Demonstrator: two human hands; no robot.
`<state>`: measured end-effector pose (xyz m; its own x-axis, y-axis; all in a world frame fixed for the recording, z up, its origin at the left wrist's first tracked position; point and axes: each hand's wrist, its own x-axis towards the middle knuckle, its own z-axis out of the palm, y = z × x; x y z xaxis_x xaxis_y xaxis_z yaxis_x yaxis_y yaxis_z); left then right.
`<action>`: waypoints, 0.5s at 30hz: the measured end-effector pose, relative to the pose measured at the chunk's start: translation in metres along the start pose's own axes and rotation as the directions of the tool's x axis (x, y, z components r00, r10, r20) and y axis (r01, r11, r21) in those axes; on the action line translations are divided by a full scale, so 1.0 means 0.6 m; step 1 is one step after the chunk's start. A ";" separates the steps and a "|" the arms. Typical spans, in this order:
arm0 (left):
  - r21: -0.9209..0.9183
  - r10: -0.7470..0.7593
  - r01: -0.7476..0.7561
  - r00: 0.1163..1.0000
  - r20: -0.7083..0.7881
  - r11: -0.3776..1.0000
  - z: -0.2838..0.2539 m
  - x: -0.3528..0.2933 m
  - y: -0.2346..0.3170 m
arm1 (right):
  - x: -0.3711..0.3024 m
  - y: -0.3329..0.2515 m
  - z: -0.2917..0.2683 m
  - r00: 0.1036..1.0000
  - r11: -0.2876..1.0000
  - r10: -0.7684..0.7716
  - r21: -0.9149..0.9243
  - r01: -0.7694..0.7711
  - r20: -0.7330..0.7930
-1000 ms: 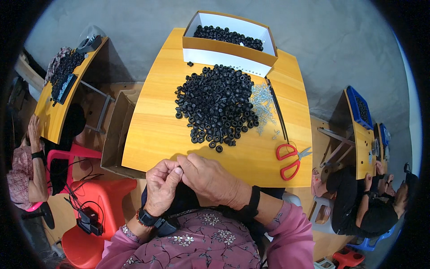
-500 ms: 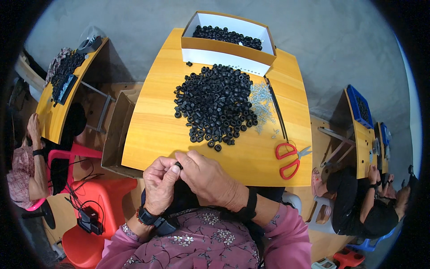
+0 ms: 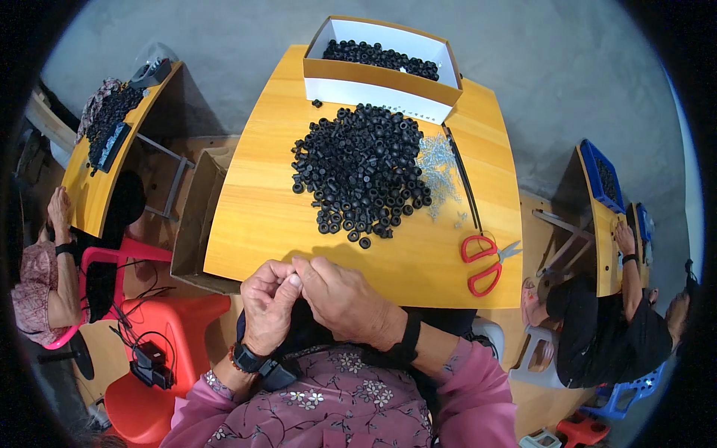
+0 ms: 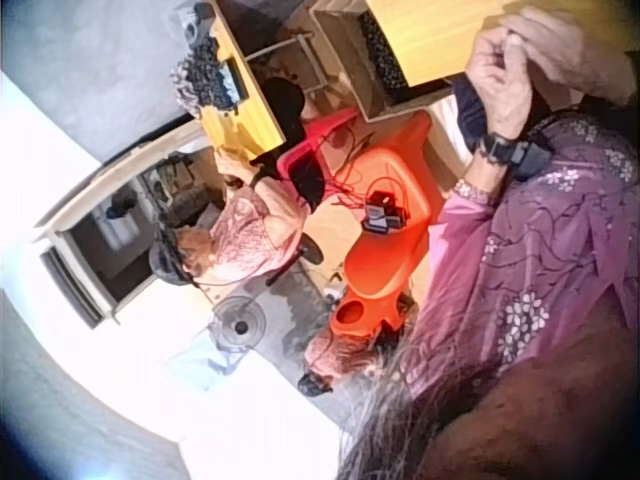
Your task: Manually assembling small black plastic parts at a workbench.
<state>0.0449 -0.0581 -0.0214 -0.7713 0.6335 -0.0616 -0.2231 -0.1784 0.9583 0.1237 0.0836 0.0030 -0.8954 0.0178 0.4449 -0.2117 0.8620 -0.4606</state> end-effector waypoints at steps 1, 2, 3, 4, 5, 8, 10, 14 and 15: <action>-0.008 -0.004 0.004 1.000 0.009 1.000 0.000 0.000 0.001 | -0.003 0.003 0.003 1.000 1.000 0.001 0.001 -0.001 -0.001; -0.016 -0.008 0.009 1.000 0.018 1.000 0.001 0.000 0.001 | -0.008 0.007 0.006 1.000 1.000 -0.006 0.013 0.006 0.016; -0.015 -0.009 0.009 1.000 0.019 1.000 0.001 0.001 0.000 | -0.010 0.009 0.008 0.999 1.000 -0.013 0.025 0.013 0.033; -0.020 -0.019 0.019 1.000 0.005 1.000 0.001 0.005 -0.003 | -0.006 0.008 0.005 0.999 1.000 -0.014 0.025 0.013 0.032; -0.025 -0.029 0.029 1.000 -0.009 0.999 0.001 0.007 -0.004 | 0.001 0.005 -0.001 0.998 0.999 0.019 0.044 -0.021 0.057; -0.080 0.000 0.004 0.999 0.045 0.997 -0.002 0.009 -0.003 | 0.012 0.003 -0.018 0.994 0.984 0.093 0.143 -0.101 0.060; -0.163 -0.043 0.045 0.999 0.015 0.986 0.003 0.014 0.007 | 0.012 0.002 -0.033 0.990 0.964 0.138 0.222 -0.144 0.040; -0.326 -0.058 0.059 0.998 0.014 0.943 -0.007 0.017 0.009 | -0.013 0.020 -0.048 0.960 0.893 0.281 0.368 -0.259 -0.007; -0.394 -0.042 0.043 0.999 0.011 0.918 -0.011 0.017 0.011 | -0.022 0.029 -0.051 0.963 0.923 0.260 0.310 -0.228 -0.067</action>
<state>0.0317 -0.0576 -0.0172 -0.7543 0.6490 -0.0989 -0.4730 -0.4328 0.7675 0.1436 0.1138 0.0125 -0.8914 0.2753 0.3600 -0.1128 0.6346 -0.7645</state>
